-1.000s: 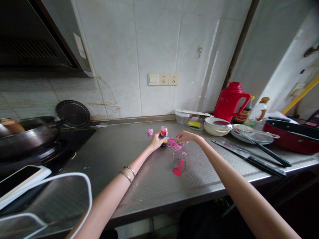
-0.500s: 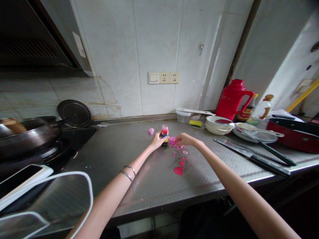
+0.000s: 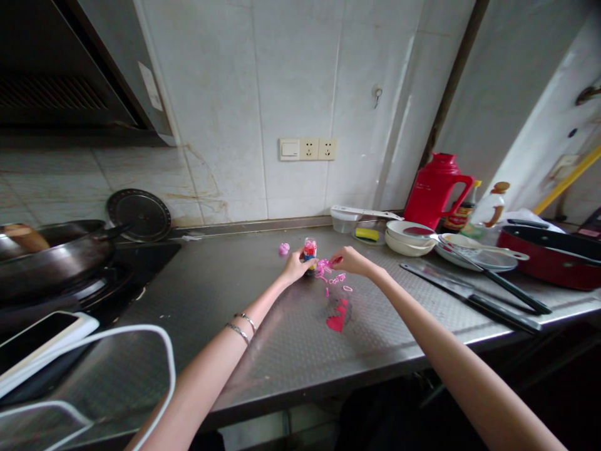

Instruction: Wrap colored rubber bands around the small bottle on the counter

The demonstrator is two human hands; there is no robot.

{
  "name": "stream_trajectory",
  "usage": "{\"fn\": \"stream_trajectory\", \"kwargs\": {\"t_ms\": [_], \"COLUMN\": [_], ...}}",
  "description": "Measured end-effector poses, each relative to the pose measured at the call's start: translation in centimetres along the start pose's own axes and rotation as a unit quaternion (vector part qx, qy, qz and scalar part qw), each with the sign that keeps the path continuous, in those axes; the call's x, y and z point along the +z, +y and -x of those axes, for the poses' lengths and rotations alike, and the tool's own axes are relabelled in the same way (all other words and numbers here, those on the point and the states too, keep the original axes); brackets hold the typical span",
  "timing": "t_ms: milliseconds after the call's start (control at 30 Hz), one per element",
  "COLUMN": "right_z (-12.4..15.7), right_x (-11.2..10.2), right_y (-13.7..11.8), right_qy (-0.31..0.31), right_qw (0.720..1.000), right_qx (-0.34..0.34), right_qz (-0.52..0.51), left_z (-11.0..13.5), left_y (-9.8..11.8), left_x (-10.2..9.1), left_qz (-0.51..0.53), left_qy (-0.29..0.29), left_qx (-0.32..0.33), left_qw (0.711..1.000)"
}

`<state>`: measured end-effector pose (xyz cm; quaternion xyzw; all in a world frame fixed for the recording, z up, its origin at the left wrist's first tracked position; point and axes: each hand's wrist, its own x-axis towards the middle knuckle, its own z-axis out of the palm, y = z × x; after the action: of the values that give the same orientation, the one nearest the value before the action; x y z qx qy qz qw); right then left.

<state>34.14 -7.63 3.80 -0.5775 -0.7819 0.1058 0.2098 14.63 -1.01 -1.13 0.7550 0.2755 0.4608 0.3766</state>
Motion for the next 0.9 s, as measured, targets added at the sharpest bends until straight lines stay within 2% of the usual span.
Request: {"fn": "stream_trajectory", "kwargs": {"t_ms": [200, 400, 633, 900], "right_z": [-1.2, -3.5, -6.5, -6.9], "right_x": [-4.2, -7.2, -6.9, -6.6], "right_y": [-1.7, -4.9, -7.5, -7.9], "right_qy": [0.058, 0.063, -0.018, -0.058], "right_qw": [0.997, 0.997, 0.994, 0.992], "right_qx": [0.002, -0.037, -0.066, -0.049], "right_qz": [-0.051, -0.033, 0.081, 0.099], "left_z": [0.1, 0.3, 0.3, 0.4], "left_y": [0.0, 0.4, 0.5, 0.7], "left_x": [-0.1, -0.2, -0.2, -0.2], "left_qz": [0.008, -0.028, -0.026, -0.016], "left_qy": [-0.005, -0.003, 0.002, 0.002], "left_qx": [-0.003, -0.002, -0.007, -0.012], "left_qw": [1.0, 1.0, 1.0, 1.0]}}
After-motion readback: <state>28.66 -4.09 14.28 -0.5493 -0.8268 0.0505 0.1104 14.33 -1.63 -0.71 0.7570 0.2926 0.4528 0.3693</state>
